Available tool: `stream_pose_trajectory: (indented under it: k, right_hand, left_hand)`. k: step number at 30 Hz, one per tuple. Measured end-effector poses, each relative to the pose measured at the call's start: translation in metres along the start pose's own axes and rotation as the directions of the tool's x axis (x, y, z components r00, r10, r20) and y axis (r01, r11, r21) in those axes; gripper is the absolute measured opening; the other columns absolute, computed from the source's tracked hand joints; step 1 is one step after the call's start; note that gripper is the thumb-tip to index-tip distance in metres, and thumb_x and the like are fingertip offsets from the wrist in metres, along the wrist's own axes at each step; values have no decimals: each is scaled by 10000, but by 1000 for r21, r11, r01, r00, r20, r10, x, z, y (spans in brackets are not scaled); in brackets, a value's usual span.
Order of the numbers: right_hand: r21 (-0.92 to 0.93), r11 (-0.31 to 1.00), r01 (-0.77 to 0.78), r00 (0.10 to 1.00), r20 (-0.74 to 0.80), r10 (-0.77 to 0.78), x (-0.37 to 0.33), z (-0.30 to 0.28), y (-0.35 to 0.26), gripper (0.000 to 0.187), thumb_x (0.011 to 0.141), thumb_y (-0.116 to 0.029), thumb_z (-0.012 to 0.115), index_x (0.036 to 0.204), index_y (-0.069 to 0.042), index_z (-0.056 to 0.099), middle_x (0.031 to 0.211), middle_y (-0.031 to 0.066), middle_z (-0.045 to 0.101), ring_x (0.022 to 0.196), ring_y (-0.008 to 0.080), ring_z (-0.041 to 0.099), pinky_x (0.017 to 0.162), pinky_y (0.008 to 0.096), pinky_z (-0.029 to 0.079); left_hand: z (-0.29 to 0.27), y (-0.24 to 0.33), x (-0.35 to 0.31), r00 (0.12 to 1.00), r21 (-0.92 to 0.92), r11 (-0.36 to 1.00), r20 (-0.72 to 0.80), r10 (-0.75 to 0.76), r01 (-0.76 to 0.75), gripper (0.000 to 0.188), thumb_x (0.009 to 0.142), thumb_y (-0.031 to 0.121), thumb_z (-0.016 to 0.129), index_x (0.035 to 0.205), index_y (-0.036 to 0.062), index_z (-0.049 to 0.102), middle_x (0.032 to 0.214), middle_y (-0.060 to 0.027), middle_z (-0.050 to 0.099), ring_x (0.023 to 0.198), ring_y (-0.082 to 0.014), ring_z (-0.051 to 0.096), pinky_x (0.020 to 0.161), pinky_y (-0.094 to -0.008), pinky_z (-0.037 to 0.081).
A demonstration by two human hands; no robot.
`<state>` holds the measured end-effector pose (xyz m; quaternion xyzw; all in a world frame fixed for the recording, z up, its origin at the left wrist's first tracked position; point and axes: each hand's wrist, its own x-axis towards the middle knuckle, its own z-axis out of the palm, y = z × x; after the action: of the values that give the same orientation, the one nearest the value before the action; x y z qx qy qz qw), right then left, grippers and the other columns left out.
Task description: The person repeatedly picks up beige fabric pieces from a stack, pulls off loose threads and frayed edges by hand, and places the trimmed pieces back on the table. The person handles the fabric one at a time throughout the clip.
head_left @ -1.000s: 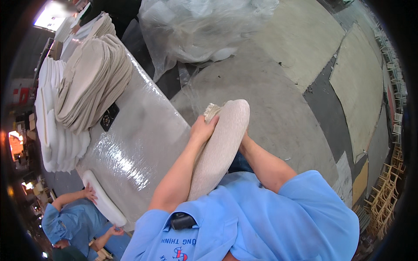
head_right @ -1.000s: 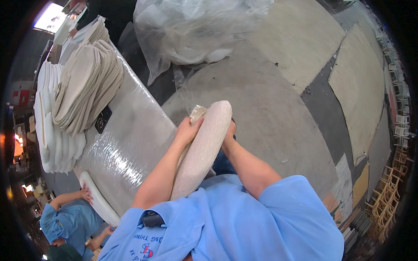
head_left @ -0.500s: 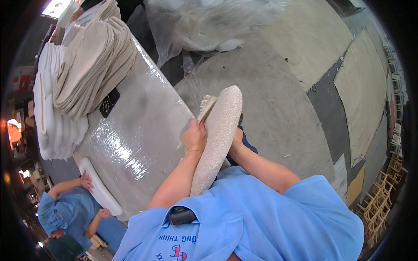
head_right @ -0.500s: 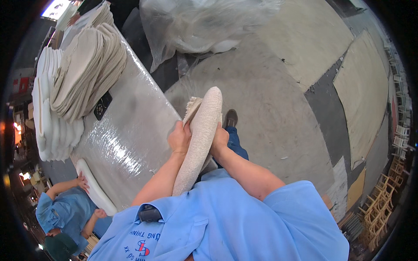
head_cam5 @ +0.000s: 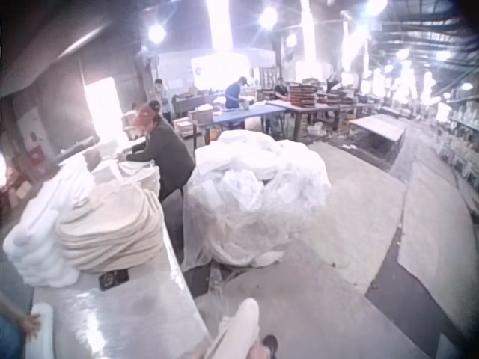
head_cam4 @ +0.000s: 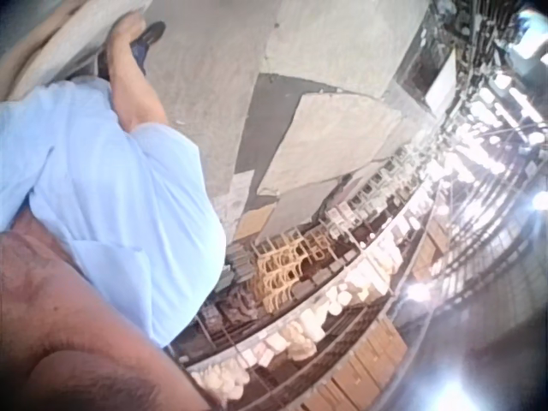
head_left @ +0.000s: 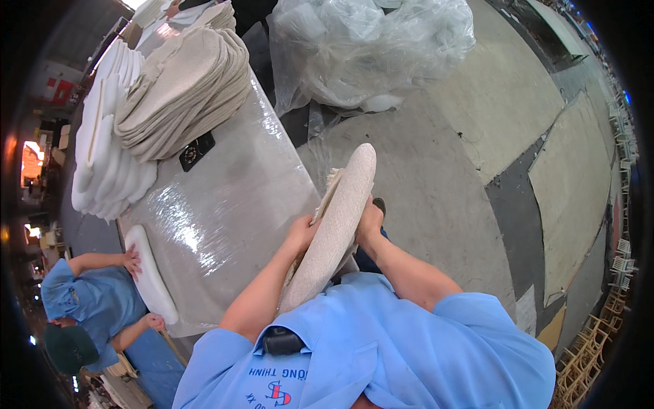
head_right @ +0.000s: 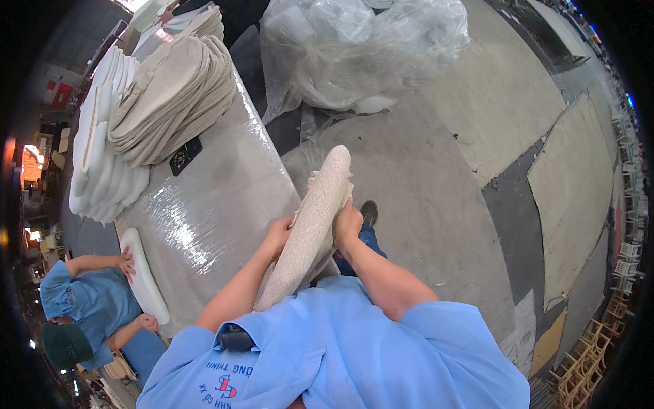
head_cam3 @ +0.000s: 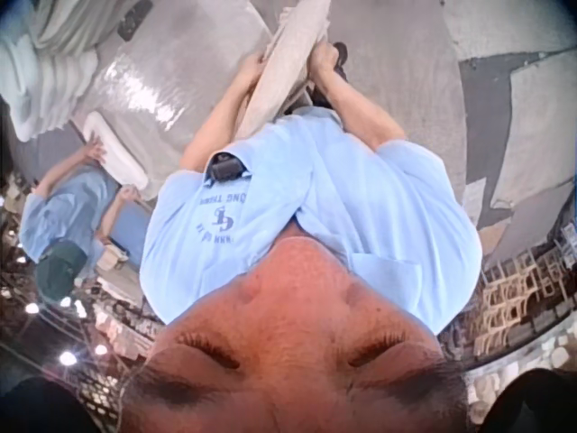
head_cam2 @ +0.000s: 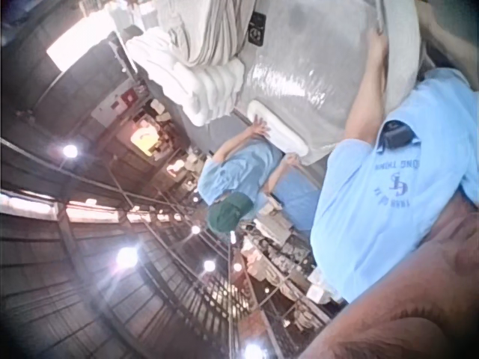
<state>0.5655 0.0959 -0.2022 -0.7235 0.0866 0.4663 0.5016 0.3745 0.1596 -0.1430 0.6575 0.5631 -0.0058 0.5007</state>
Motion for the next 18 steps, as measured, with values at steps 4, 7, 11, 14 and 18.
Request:
stream_pose_trajectory:
  k: [4, 7, 11, 14, 18]
  right_hand:
    - [294, 955, -44, 988, 155, -3, -24, 4, -33, 648, 1126, -488, 472, 1356, 90, 652, 1276, 197, 721, 1113, 320, 686, 997, 446, 512]
    - [107, 992, 66, 973, 214, -87, -29, -8, -55, 646, 1129, -483, 471, 1417, 80, 600, 1331, 185, 694, 1163, 314, 670, 1018, 445, 512]
    - [294, 953, -72, 984, 175, 21, -33, -17, -37, 647, 1134, -474, 465, 1449, 85, 552, 1407, 190, 650, 1233, 307, 653, 1031, 437, 518]
    - [287, 934, -213, 963, 220, 153, -23, -26, 6, 624, 1134, -463, 471, 1444, 72, 560, 1417, 193, 649, 1254, 298, 657, 1026, 438, 528]
    - [203, 967, -157, 966, 235, 108, -14, -25, 34, 550, 1132, -433, 483, 1320, 41, 688, 1269, 182, 739, 1165, 292, 712, 989, 449, 551]
  left_hand:
    - [8, -5, -9, 998, -51, 998, -57, -23, 20, 513, 1044, 453, 573, 1178, -20, 717, 1158, -312, 724, 1108, -474, 690, 925, -522, 524]
    - [20, 22, -5, 964, 2, 1000, -263, -23, 25, 468, 1059, 414, 550, 1143, -22, 698, 1098, -316, 724, 1070, -505, 679, 907, -551, 513]
    - [25, 37, -10, 915, 2, 998, -400, -59, 65, 409, 1080, 368, 518, 1090, -17, 656, 1023, -328, 715, 1020, -537, 667, 869, -593, 496]
    - [24, 47, -16, 900, 48, 992, -428, -84, 115, 380, 1085, 370, 516, 1076, 5, 622, 977, -318, 722, 962, -535, 685, 834, -615, 501]
    - [25, 44, -17, 882, 123, 983, -467, -66, 139, 335, 1085, 375, 525, 1043, 48, 590, 887, -279, 731, 852, -521, 698, 770, -628, 510]
